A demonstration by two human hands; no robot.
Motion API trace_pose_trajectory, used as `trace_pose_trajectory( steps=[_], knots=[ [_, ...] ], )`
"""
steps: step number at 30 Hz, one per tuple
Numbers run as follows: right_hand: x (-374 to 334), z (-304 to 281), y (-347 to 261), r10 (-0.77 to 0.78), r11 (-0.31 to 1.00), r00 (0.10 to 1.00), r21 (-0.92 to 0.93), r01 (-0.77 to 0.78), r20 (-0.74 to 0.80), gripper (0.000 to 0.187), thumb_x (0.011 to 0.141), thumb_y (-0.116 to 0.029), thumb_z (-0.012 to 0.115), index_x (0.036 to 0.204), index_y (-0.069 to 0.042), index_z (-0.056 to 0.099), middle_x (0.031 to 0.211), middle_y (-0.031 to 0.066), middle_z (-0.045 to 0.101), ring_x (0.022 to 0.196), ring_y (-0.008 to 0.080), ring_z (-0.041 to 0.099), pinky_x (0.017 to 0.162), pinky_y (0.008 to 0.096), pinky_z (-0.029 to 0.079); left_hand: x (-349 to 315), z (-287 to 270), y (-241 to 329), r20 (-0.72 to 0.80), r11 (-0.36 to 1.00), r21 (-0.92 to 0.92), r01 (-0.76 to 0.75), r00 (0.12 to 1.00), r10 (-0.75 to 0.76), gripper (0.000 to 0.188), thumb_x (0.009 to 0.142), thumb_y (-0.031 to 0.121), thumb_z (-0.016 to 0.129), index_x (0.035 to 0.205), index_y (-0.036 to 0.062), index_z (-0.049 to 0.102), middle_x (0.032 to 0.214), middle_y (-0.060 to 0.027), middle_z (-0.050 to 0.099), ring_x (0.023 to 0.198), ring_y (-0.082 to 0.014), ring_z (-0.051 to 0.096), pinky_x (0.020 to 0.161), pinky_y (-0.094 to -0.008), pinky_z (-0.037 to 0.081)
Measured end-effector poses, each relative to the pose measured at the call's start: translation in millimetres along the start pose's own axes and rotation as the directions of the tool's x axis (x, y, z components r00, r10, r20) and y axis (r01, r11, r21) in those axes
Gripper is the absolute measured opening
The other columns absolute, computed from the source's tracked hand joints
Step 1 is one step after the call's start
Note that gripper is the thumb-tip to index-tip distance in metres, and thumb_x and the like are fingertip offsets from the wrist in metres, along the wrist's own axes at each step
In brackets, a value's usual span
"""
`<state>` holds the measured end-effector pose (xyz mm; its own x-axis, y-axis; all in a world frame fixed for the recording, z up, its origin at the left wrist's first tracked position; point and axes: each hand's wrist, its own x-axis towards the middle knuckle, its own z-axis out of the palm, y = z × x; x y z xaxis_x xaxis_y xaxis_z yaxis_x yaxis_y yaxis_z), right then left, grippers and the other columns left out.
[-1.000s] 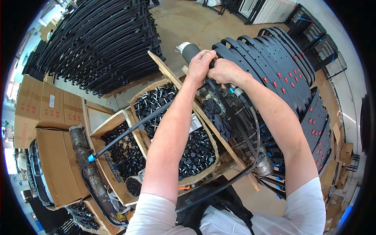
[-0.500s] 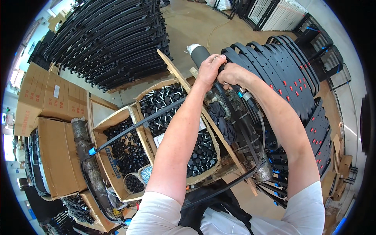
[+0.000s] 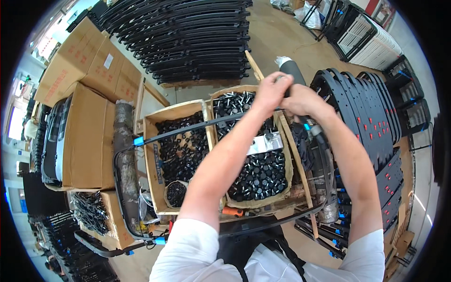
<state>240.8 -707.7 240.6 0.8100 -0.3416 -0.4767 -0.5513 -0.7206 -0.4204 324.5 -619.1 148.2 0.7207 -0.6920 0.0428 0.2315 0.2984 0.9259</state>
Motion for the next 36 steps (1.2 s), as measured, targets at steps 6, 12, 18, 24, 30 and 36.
trace_pose_trajectory(
  steps=[6,12,18,24,30,36],
  knots=[
    [12,74,-127,-0.139,0.99,0.99,-0.005,0.139,0.033,0.034,0.083,-0.03,0.061,0.076,0.001,0.075,0.071,0.0152,0.076,0.069,0.0278,0.076,0.072,0.0403,0.06,-57,-137,61,-0.137,0.994,0.103,-0.029,0.99,0.043,0.019,0.099,0.024,0.069,0.097,0.0066,0.074,0.088,0.0017,0.067,0.084,-0.0095,0.059,0.076,-0.0288,0.049],
    [20,114,-183,-0.126,0.989,0.991,-0.07,0.129,0.039,0.034,0.082,-0.029,0.061,0.079,0.001,0.077,0.077,0.0149,0.078,0.077,0.0273,0.078,0.077,0.0398,0.06,-82,-201,67,-0.154,0.998,0.049,-0.05,0.986,0.057,0.02,0.101,0.025,0.068,0.096,0.0063,0.073,0.091,0.002,0.067,0.086,-0.01,0.058,0.079,-0.0285,0.049],
    [20,121,-190,-0.053,0.995,0.998,-0.085,0.056,0.034,0.033,0.082,-0.027,0.063,0.078,0.003,0.075,0.075,0.0142,0.076,0.071,0.0253,0.077,0.076,0.0395,0.06,-87,-205,65,-0.125,0.999,-0.034,-0.024,0.992,0.02,0.021,0.101,0.026,0.068,0.095,0.0069,0.072,0.089,0.0024,0.065,0.085,-0.0092,0.057,0.078,-0.0284,0.048],
    [35,127,-189,-0.055,0.993,0.997,-0.104,0.061,0.059,0.035,0.084,-0.03,0.063,0.079,0.003,0.075,0.071,0.0146,0.075,0.071,0.0262,0.076,0.077,0.0412,0.06,-86,-210,66,-0.103,0.999,-0.035,-0.023,0.994,0.02,0.023,0.103,0.028,0.067,0.094,0.0071,0.07,0.089,0.0029,0.063,0.084,-0.0088,0.056,0.076,-0.0278,0.047],
    [24,126,-193,-0.049,0.987,0.997,-0.153,0.058,0.064,0.037,0.087,-0.031,0.061,0.082,0.002,0.077,0.071,0.0158,0.075,0.079,0.0283,0.077,0.08,0.0424,0.06,-94,-212,60,-0.12,1.0,0.02,-0.015,0.993,0.017,0.023,0.103,0.028,0.066,0.102,0.0057,0.07,0.092,0.0032,0.063,0.087,-0.0079,0.054,0.078,-0.0273,0.047],
    [29,133,-188,-0.029,0.978,0.991,-0.202,0.055,0.128,0.039,0.087,-0.032,0.061,0.082,0.002,0.077,0.07,0.0162,0.075,0.08,0.0281,0.077,0.082,0.0408,0.06,-97,-213,54,-0.135,0.999,0.036,0.0,0.991,0.005,0.025,0.104,0.029,0.066,0.106,0.0048,0.07,0.094,0.0024,0.064,0.09,-0.0088,0.055,0.081,-0.0283,0.048]
  ],
)
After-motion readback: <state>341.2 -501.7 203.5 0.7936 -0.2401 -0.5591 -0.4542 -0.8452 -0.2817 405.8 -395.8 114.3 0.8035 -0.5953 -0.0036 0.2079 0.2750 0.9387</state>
